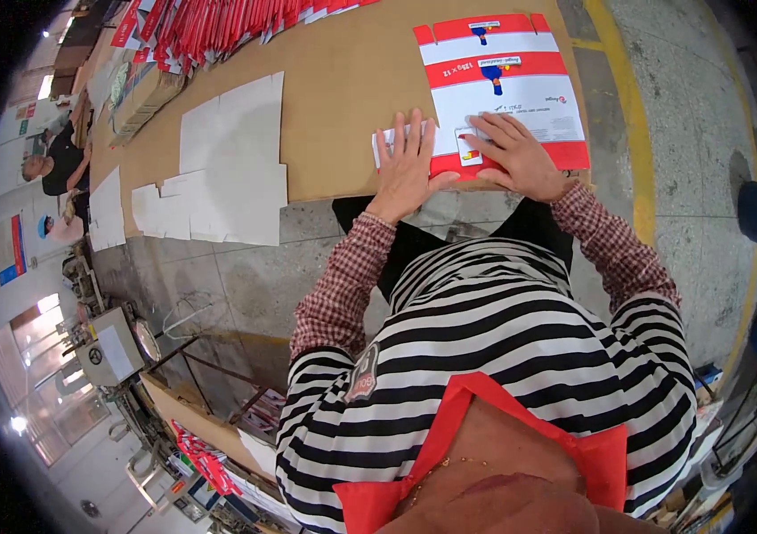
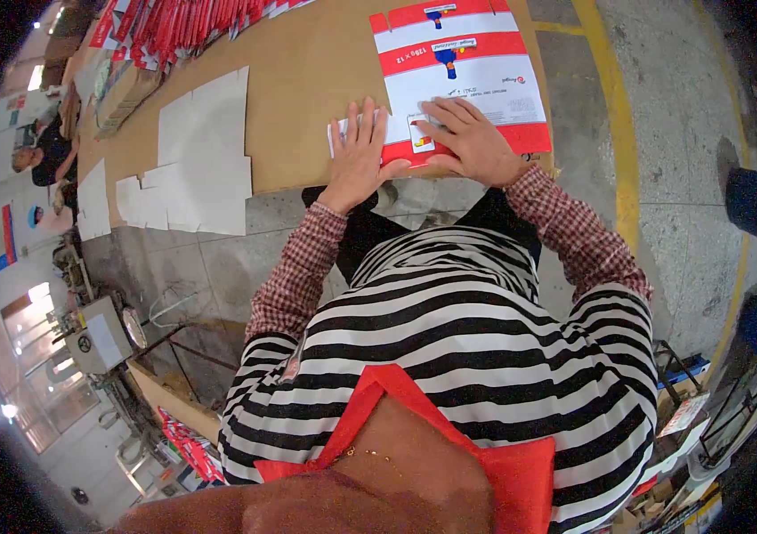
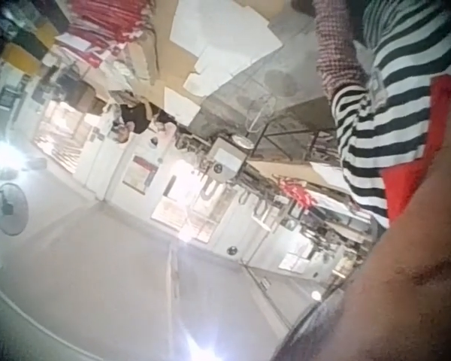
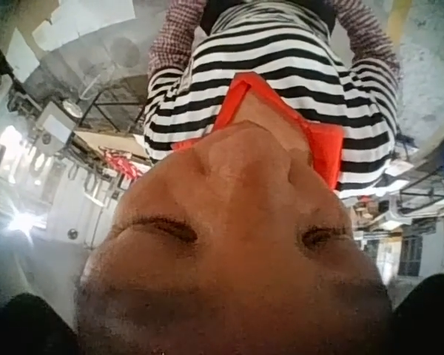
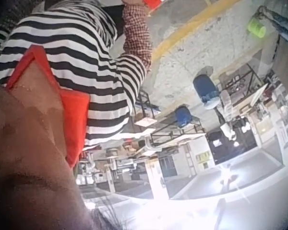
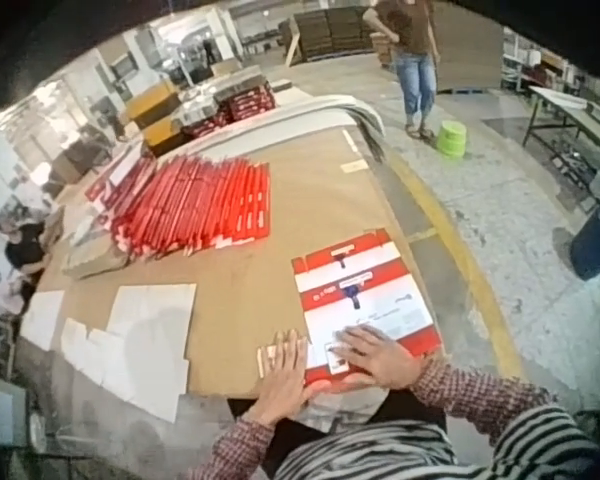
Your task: Folding pre-cut paper folders at a large table in a production facility.
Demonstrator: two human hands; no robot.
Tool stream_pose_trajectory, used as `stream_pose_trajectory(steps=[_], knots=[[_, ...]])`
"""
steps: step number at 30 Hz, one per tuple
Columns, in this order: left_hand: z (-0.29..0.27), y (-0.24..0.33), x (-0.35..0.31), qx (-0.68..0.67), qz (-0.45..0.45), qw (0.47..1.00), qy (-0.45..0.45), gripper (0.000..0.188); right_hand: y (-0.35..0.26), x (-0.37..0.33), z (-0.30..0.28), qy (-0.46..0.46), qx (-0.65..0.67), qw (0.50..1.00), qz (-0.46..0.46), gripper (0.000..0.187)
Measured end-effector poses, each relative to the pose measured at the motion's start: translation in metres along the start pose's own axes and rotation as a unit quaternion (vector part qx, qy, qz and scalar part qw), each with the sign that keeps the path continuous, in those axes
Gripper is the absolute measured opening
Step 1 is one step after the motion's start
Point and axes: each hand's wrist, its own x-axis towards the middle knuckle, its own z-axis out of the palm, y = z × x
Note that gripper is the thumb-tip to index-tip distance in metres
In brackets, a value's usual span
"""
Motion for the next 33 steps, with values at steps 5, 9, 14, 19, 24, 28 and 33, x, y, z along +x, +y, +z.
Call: stream_pose_trajectory(steps=[5, 9, 14, 19, 24, 28, 33], knots=[[-0.002, 0.000, 0.029, -0.003, -0.077, 0.997, 0.029, 0.064, 0.031, -0.047, -0.019, 0.107, -0.063, 0.979, 0.161, 0.050], [0.013, -0.011, 0.035, -0.059, -0.105, 0.986, 0.116, 0.048, 0.032, -0.079, -0.028, 0.245, 0.266, 0.865, 0.348, 0.037], [0.013, 0.003, 0.036, -0.089, -0.159, 0.973, 0.139, 0.053, 0.028, -0.075, -0.038, 0.478, 0.651, 0.478, 0.345, 0.043], [0.025, 0.041, 0.053, -0.184, -0.187, 0.944, 0.199, 0.053, -0.016, 0.002, -0.001, 0.444, 0.606, 0.565, 0.340, 0.062], [0.005, 0.060, 0.032, -0.304, -0.148, 0.892, 0.299, 0.057, 0.010, 0.021, 0.031, 0.235, 0.618, 0.676, 0.324, 0.068], [-0.024, -0.017, -0.037, -0.195, -0.247, 0.895, 0.317, 0.056, 0.104, 0.013, -0.079, -0.003, 0.566, 0.751, 0.340, 0.065], [-0.038, -0.138, -0.163, 0.047, -0.392, 0.893, 0.217, 0.058, 0.271, 0.116, -0.059, 0.085, 0.343, 0.882, 0.311, 0.054]])
